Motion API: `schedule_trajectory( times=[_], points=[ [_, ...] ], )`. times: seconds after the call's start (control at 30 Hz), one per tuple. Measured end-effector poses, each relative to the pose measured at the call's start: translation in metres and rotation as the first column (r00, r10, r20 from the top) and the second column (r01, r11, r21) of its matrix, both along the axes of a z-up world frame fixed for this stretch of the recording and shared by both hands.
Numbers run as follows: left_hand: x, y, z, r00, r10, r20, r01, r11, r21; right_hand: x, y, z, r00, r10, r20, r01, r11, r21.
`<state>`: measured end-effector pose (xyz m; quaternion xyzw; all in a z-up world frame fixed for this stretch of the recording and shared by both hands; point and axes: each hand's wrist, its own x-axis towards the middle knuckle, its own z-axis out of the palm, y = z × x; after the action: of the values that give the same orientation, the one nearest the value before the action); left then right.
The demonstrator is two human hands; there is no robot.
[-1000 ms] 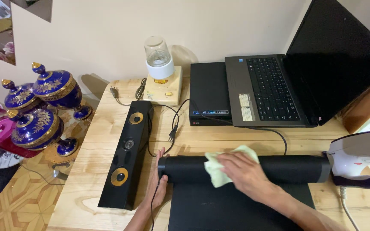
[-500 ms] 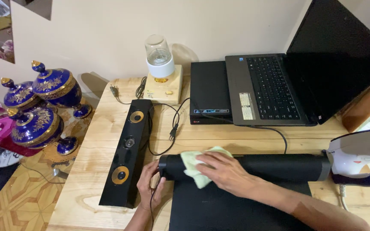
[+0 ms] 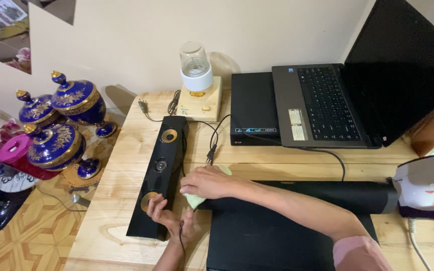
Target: Cleaning and wiping dust off computer speakers on a wooden desk.
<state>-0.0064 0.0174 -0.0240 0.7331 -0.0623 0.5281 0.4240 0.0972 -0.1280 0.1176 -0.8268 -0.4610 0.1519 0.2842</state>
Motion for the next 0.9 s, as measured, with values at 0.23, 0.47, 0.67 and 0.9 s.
schedule_trajectory(
  times=[0.23, 0.47, 0.67, 0.9],
  points=[
    [-0.003, -0.008, 0.001, 0.992, -0.095, -0.079, 0.096, 0.995, 0.003, 0.011, -0.004, -0.022, 0.975, -0.022, 0.223, -0.009, 0.991, 0.134],
    [0.0, -0.013, 0.015, 0.952, -0.222, -0.209, 0.235, 0.971, 0.037, -0.02, -0.058, -0.017, 0.936, -0.103, 0.337, 0.087, 0.994, 0.061],
    [0.002, -0.014, 0.024, 0.832, -0.402, -0.383, 0.441, 0.897, 0.016, -0.061, -0.145, -0.011, 0.842, -0.129, 0.524, 0.137, 0.99, 0.023],
    [0.008, -0.021, 0.03, 0.608, -0.502, -0.615, 0.501, 0.844, -0.193, -0.093, -0.259, -0.04, 0.712, -0.336, 0.616, 0.395, 0.918, 0.044]
  ],
)
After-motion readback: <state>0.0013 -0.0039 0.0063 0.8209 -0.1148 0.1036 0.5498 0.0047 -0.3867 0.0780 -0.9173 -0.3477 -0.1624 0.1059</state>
